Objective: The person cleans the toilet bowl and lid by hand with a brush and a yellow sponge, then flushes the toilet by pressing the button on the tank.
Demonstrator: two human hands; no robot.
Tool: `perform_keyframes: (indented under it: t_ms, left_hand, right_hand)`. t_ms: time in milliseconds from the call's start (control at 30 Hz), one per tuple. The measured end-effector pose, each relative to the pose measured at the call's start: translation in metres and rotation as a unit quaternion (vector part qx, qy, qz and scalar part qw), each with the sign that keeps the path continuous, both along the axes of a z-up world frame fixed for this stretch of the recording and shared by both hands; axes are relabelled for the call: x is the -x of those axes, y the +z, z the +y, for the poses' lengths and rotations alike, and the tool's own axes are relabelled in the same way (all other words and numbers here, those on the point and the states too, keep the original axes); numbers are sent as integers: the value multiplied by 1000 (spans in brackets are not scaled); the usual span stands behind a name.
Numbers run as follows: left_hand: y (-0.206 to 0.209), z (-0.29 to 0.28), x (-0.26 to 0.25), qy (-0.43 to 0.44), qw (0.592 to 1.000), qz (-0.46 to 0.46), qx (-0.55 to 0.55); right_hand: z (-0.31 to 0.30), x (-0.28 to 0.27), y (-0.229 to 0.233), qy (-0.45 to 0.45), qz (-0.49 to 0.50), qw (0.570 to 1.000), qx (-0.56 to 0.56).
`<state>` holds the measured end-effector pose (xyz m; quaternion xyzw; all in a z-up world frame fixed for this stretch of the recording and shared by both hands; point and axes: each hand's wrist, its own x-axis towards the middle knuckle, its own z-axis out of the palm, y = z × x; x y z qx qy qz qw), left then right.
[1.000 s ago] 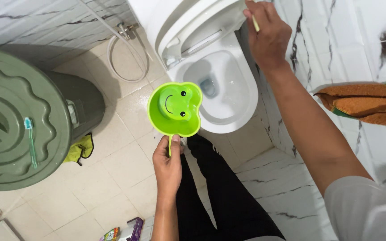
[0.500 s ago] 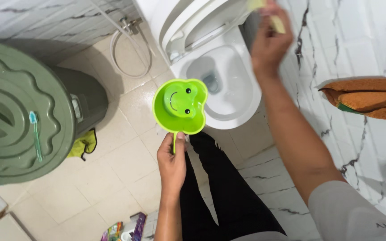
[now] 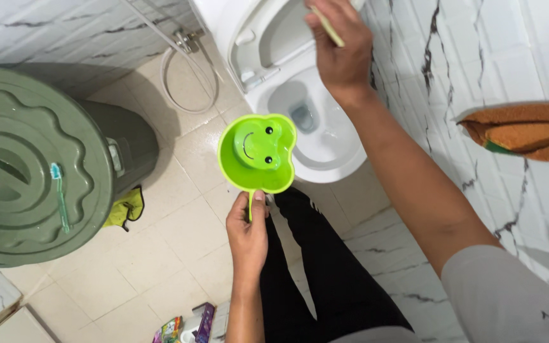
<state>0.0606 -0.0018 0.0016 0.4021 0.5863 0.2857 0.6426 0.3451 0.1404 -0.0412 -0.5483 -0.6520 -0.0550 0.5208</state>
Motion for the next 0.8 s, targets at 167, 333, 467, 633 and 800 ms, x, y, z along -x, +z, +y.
perform_keyframes:
  t_ms: [167,333,467,633,800]
  left_hand:
    - [6,2,-4,-6,1000,17,-11]
    - [2,5,-12,-11,1000,-2,-9]
    - [1,2,-14,-28,999,25,-6]
    - [-1,5,-21,-23,999,24,1]
    - [-10,5,-20,-24,1000,15,-12]
  right_hand:
    - [8,-20,7,-177,120,971,108]
    - [8,-42,-29,-93,-48,994,-14]
    - [2,-64,-71,-165,169,971,45]
    - [-10,-60,-101,-174,372,909,75]
    - [-1,-88,-126,-165,439,877,98]
